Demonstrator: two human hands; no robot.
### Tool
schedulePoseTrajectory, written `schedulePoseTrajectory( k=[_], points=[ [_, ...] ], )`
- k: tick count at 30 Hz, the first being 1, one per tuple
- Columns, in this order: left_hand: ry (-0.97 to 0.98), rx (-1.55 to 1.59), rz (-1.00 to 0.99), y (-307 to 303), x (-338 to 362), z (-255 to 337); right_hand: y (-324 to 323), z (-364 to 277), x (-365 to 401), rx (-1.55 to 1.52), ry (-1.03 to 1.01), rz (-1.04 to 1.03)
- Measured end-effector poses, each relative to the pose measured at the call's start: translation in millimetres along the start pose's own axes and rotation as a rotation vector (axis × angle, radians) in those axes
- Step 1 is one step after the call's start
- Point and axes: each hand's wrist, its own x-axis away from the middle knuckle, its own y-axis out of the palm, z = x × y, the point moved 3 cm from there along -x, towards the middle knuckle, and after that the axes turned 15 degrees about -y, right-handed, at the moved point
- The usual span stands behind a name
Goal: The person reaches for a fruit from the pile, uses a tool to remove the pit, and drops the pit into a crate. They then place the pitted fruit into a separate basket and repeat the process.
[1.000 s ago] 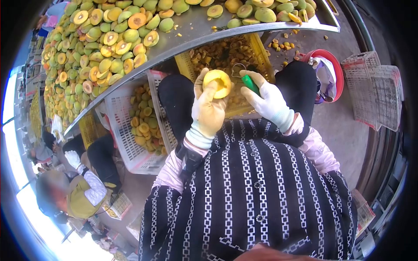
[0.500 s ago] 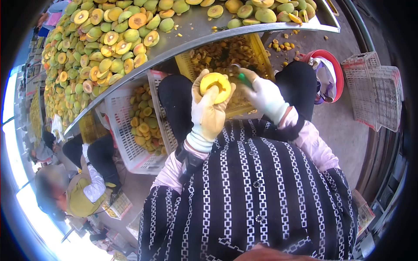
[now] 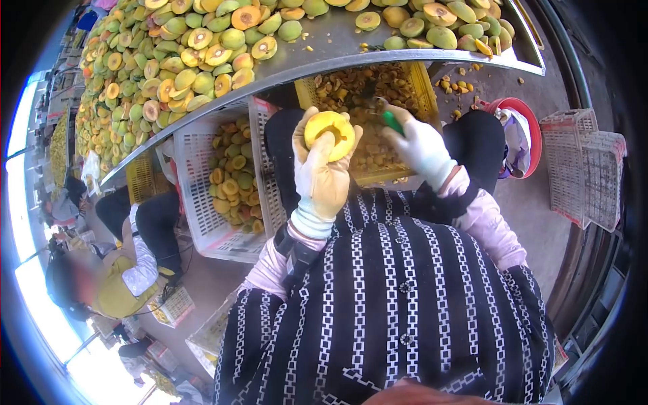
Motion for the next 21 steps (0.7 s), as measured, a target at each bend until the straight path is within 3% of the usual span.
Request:
schedulePoseTrajectory(
  k=[2,4,5,6,7,8,10,11,12,14,16,18,20,21],
  points=[
    [0.104,-0.064,-0.03,0.9,4.6,20.1,5.8,23.7,6.8,0.055,0.053,-0.02],
    [0.232,-0.316,0.168,-28.5,13.6,50.5,8.2,18.6,4.8,0.048,0.092,-0.05],
    [0.578,-0.914,0.315,-46.0,25.9,69.0,11.7,17.9,5.6,0.07,0.041,-0.044],
    [0.433,-0.814,0.558,-76.0,27.9,84.6,16.4,20.9,6.0,0.094,-0.011,-0.031],
    [0.711,-1.681,0.803,-91.3,41.2,108.3,20.3,23.6,5.5,0.092,-0.013,-0.1],
    [0.721,-1.715,0.901,-101.0,47.1,118.2,27.7,30.7,8.3,0.097,-0.064,-0.137],
    [0.786,-1.698,0.844,-98.0,40.3,136.2,35.9,28.9,8.2,0.118,-0.094,-0.194],
    [0.806,-1.724,0.71,-92.8,23.3,148.4,38.1,28.3,5.7,0.069,-0.101,-0.191],
    [0.743,-1.506,0.651,-75.3,3.7,150.7,39.7,28.3,2.8,0.021,-0.107,-0.19],
    [0.756,-1.694,0.604,-41.7,-45.3,158.4,38.4,29.0,-3.8,0.0,-0.126,-0.181],
    [0.757,-1.852,0.507,-26.3,-106.9,164.9,32.2,31.7,-7.5,-0.015,0.029,-0.168],
    [0.691,-2.105,0.648,-36.0,-167.1,161.5,26.0,36.9,-4.6,0.005,0.071,-0.168],
    [0.603,-2.432,0.723,-50.6,-205.6,151.1,17.7,40.8,4.4,-0.002,-0.086,-0.063],
    [0.607,-2.432,0.703,-44.2,-211.3,145.8,11.0,39.0,8.2,0.023,-0.087,-0.084]
  ],
)
